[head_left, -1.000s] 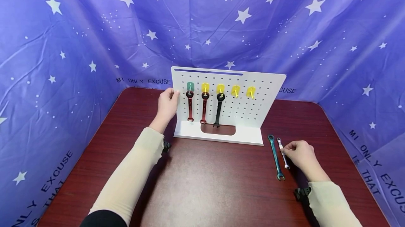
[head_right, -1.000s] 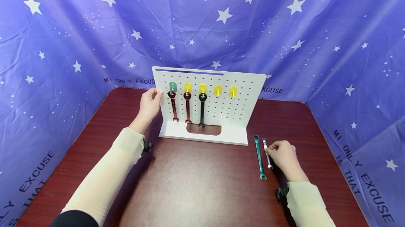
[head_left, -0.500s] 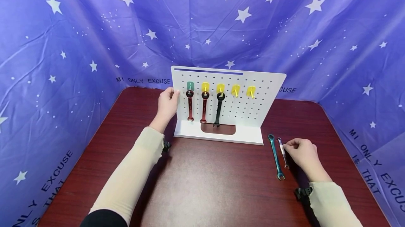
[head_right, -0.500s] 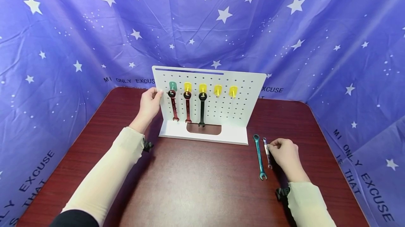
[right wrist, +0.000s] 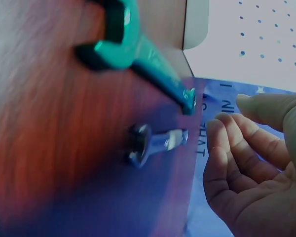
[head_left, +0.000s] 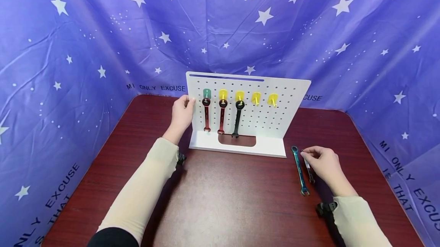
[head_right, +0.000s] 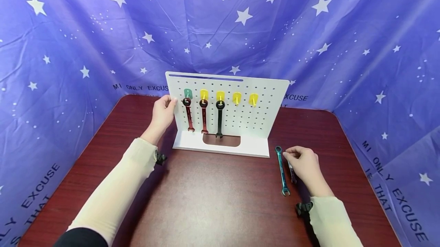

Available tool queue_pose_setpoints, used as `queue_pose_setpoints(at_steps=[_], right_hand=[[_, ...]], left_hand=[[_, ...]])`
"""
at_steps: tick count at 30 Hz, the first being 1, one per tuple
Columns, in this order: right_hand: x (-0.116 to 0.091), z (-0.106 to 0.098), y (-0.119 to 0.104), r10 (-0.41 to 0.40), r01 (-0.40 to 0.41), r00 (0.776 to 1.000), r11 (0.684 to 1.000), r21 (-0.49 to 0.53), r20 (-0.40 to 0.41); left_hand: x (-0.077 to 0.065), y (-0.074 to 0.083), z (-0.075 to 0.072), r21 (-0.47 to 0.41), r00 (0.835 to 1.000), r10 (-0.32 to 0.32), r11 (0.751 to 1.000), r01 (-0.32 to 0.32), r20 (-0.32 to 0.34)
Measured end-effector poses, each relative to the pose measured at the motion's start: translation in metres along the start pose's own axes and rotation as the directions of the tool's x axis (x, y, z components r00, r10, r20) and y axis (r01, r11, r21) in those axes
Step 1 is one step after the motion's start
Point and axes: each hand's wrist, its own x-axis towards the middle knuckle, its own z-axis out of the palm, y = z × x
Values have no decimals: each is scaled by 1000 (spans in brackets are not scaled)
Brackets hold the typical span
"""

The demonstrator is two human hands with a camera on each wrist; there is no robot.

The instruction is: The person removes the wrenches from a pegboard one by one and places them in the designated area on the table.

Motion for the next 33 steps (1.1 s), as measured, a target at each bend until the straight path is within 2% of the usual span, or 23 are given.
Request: queue_pose_setpoints(at_steps=[6,16,22,33], right_hand=[[8,1,-8,-35,35,999,999,-22,-7],[13,6,-25,-80,81,997,995,62,-23],[20,15,-37,-100,100,995,993,63,-14],[30,30,-60,-110,106,993,986,126,30]], left_hand=[[0,1,1,0,1000,-5,1000,5,16],[0,2,0,-3,1000,-6,1000,6,13],[0,1,-1,5,1000,-9,1000,9,4],[0,0,-1,-2,1000,0,1000,0,0]])
